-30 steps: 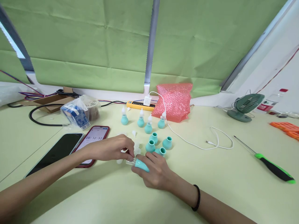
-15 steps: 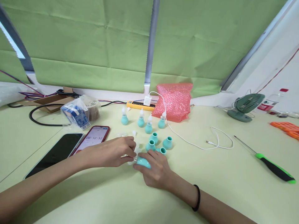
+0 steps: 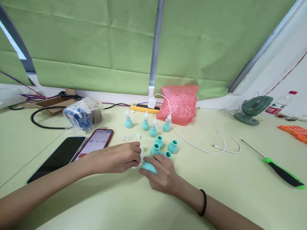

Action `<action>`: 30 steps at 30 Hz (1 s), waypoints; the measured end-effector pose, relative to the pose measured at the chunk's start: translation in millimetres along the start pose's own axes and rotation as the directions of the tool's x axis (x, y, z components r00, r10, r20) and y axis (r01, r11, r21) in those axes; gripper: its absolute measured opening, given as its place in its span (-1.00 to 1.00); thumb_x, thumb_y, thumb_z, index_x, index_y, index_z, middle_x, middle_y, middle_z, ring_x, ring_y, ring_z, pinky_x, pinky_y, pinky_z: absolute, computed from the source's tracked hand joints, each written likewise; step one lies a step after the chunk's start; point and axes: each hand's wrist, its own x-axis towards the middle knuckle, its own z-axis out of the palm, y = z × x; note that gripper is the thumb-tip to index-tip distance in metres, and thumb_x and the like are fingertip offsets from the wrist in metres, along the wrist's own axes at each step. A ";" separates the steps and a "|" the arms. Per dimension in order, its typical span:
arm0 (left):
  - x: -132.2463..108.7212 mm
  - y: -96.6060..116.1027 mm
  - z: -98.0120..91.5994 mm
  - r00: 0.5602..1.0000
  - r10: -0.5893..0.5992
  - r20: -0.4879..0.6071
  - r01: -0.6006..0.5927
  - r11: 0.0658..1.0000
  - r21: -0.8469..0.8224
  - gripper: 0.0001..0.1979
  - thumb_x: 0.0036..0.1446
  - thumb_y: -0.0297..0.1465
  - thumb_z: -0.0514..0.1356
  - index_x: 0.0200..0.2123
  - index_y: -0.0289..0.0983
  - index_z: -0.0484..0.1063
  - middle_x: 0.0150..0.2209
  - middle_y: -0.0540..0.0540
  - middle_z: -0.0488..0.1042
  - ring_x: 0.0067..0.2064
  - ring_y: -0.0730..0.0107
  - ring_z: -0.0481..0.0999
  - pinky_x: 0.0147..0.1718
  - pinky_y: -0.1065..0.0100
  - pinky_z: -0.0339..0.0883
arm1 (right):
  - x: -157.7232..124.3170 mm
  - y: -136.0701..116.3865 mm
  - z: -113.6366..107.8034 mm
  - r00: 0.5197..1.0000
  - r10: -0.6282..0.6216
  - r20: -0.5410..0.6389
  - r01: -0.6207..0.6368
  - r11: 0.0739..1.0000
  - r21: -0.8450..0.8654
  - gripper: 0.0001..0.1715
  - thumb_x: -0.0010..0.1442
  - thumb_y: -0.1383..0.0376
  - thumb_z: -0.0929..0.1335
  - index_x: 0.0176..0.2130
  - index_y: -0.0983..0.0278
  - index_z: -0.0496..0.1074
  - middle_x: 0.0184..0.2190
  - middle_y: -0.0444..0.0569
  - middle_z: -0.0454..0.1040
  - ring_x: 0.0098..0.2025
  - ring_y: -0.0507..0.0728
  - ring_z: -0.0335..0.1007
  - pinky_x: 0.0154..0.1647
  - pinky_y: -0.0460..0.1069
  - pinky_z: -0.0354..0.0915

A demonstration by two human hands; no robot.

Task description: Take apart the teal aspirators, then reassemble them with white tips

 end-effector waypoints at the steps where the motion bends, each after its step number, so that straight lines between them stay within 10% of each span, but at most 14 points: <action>1: -0.5 -0.5 -0.8 1.000 -0.004 0.002 0.004 1.000 -0.014 -0.80 0.01 -0.61 0.05 -0.55 -0.33 0.40 -0.56 -0.05 0.35 -0.37 0.39 0.29 -0.43 0.45 0.14 | 1.0 -0.5 -0.5 1.000 0.003 -0.005 -0.003 1.000 0.000 -0.64 -0.14 0.56 0.25 -0.39 0.17 0.40 -0.30 -0.02 0.34 -0.44 0.04 0.13 -0.50 -0.06 0.12; 10: -6.4 -7.4 -10.9 0.996 -0.087 0.018 0.089 0.978 -0.186 -0.74 0.00 -0.48 0.14 -0.18 -0.17 0.38 -0.45 0.00 0.39 -0.32 0.41 0.33 -0.36 0.46 0.16 | 5.5 -3.1 -5.3 1.000 -0.005 0.005 0.005 1.000 -0.024 -0.71 -0.11 0.52 0.27 -0.41 0.17 0.40 -0.31 -0.05 0.33 -0.44 0.03 0.13 -0.48 -0.07 0.12; 21: 3.8 0.9 -1.5 0.998 0.058 -0.015 -0.056 0.990 0.127 -0.77 0.01 -0.60 0.07 -0.61 -0.35 0.42 -0.62 -0.11 0.37 -0.38 0.32 0.26 -0.44 0.41 0.16 | -0.2 1.2 0.5 0.993 0.110 -0.032 -0.107 0.989 0.097 -0.62 -0.15 0.58 0.24 -0.41 0.16 0.42 -0.37 -0.06 0.36 -0.48 0.02 0.14 -0.52 -0.07 0.10; 30: -3.2 -9.3 -3.4 0.999 -0.037 -0.014 0.034 0.986 -0.164 -0.85 0.00 -0.53 0.11 -0.37 -0.27 0.45 -0.43 -0.01 0.47 -0.34 0.43 0.36 -0.35 0.47 0.18 | 4.8 -0.7 -4.5 0.999 0.022 0.037 -0.026 0.996 0.084 -0.65 -0.15 0.56 0.25 -0.40 0.19 0.40 -0.33 -0.03 0.35 -0.45 0.04 0.13 -0.52 -0.07 0.08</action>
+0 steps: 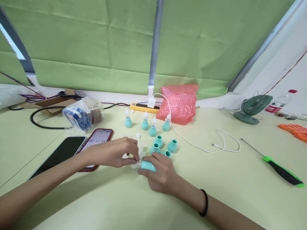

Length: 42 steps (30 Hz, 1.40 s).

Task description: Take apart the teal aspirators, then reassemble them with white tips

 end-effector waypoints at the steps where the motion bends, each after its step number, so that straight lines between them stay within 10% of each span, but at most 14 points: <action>1: -0.2 -0.4 0.5 1.000 -0.012 0.008 0.012 1.000 -0.012 -0.84 0.01 -0.54 0.10 -0.37 -0.27 0.45 -0.42 -0.01 0.48 -0.34 0.44 0.37 -0.35 0.47 0.18 | 0.8 -0.2 -1.1 1.000 -0.016 0.021 0.016 1.000 -0.013 -0.66 -0.14 0.56 0.25 -0.40 0.19 0.40 -0.34 -0.03 0.35 -0.46 0.04 0.13 -0.53 -0.07 0.07; 13: 0.3 15.0 6.1 0.996 0.070 0.053 -0.085 0.917 0.390 -0.79 -0.09 -0.71 0.03 -0.59 -0.34 0.32 -0.58 -0.09 0.36 -0.41 0.28 0.32 -0.54 0.37 0.12 | 1.3 0.9 -3.0 1.000 -0.020 0.013 0.021 1.000 -0.013 -0.66 -0.14 0.56 0.22 -0.45 0.18 0.40 -0.37 -0.05 0.35 -0.47 0.04 0.13 -0.53 -0.07 0.06; 42: 2.1 -7.5 -8.0 0.998 -0.055 0.021 0.058 0.968 -0.245 -0.90 -0.11 -0.62 0.04 -0.49 -0.37 0.32 -0.51 0.03 0.37 -0.54 0.60 0.30 -0.56 0.56 0.15 | 10.6 -6.8 -9.8 0.983 0.166 -0.084 -0.136 0.950 0.280 -0.60 -0.17 0.59 0.20 -0.38 0.22 0.41 -0.35 -0.03 0.35 -0.41 0.03 0.32 -0.49 -0.07 0.25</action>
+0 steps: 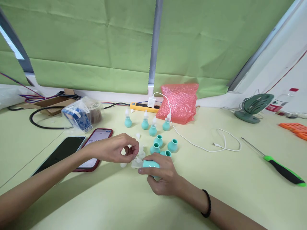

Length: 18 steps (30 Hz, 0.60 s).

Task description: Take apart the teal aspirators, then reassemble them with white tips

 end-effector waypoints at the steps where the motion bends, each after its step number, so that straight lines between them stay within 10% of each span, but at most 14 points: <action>1: 0.3 -1.3 0.2 1.000 -0.001 -0.002 0.001 1.000 -0.017 -0.90 -0.11 -0.62 0.05 -0.50 -0.37 0.32 -0.52 0.03 0.37 -0.54 0.60 0.30 -0.56 0.56 0.16 | -0.1 -0.1 0.0 1.000 0.006 0.002 -0.006 1.000 0.005 -0.59 -0.17 0.59 0.20 -0.38 0.22 0.42 -0.34 -0.02 0.35 -0.41 0.03 0.31 -0.49 -0.06 0.25; 18: 5.6 -12.0 10.3 0.996 -0.032 -0.078 -0.003 0.914 -0.405 -0.92 -0.13 -0.57 0.16 -0.46 -0.40 0.42 -0.44 -0.08 0.49 -0.39 0.45 0.47 -0.35 0.46 0.37 | -5.0 3.2 -0.2 1.000 -0.005 0.017 0.005 1.000 -0.027 -0.62 -0.19 0.57 0.21 -0.40 0.22 0.41 -0.36 -0.04 0.36 -0.39 0.05 0.34 -0.47 -0.06 0.24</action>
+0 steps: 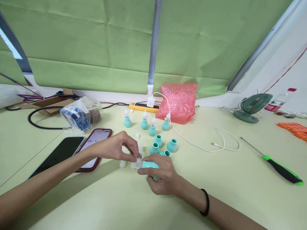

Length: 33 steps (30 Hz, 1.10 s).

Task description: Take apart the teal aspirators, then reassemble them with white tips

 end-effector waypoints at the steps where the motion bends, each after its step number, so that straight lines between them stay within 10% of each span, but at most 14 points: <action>1: 0.2 0.1 -0.1 1.000 -0.014 0.000 0.014 1.000 -0.019 -0.93 -0.14 -0.55 0.18 -0.48 -0.39 0.42 -0.45 -0.08 0.49 -0.39 0.44 0.47 -0.35 0.46 0.37 | -0.4 0.0 -0.1 1.000 0.001 0.002 -0.001 1.000 0.000 -0.62 -0.19 0.57 0.21 -0.40 0.22 0.41 -0.36 -0.04 0.36 -0.39 0.05 0.34 -0.47 -0.06 0.24; 19: 10.8 -13.9 -3.2 0.981 -0.131 -0.143 0.023 0.809 -0.587 -0.64 -0.22 -0.54 0.20 -0.69 -0.30 -0.03 -0.58 0.02 0.35 -0.56 0.61 0.29 -0.54 0.48 0.25 | -1.2 5.2 -5.3 0.999 -0.026 -0.034 0.024 0.998 -0.060 -0.58 -0.21 0.58 0.22 -0.36 0.20 0.40 -0.35 -0.05 0.34 -0.40 0.04 0.33 -0.48 -0.06 0.25; 24: 5.5 -18.0 -17.3 0.980 -0.107 -0.170 0.095 0.992 -0.081 -0.89 -0.19 -0.55 0.18 -0.57 -0.36 0.25 -0.54 0.01 0.38 -0.50 0.55 0.36 -0.51 0.51 0.26 | -1.1 2.4 -5.2 0.998 -0.018 -0.057 0.013 0.996 -0.090 -0.60 -0.20 0.55 0.22 -0.37 0.20 0.39 -0.36 -0.06 0.34 -0.38 0.05 0.34 -0.47 -0.07 0.25; 27: 4.6 -26.4 -15.1 0.986 -0.086 -0.146 0.125 0.951 0.284 -0.96 -0.17 -0.58 0.14 -0.55 -0.37 0.34 -0.55 0.01 0.40 -0.50 0.53 0.37 -0.52 0.53 0.23 | -0.3 -0.2 -4.2 0.998 -0.009 -0.066 0.002 0.995 -0.101 -0.62 -0.20 0.54 0.21 -0.38 0.21 0.39 -0.38 -0.06 0.35 -0.40 0.04 0.36 -0.48 -0.08 0.25; 33: 6.4 -29.3 -9.9 0.988 -0.075 -0.134 0.124 0.905 0.407 -0.84 -0.12 -0.60 0.07 -0.47 -0.37 0.44 -0.48 -0.04 0.46 -0.47 0.48 0.39 -0.46 0.50 0.19 | 0.7 1.3 -4.7 0.998 0.051 -0.039 -0.054 0.996 -0.065 -0.55 -0.21 0.50 0.19 -0.27 0.23 0.37 -0.40 -0.04 0.39 -0.37 0.08 0.38 -0.47 -0.05 0.25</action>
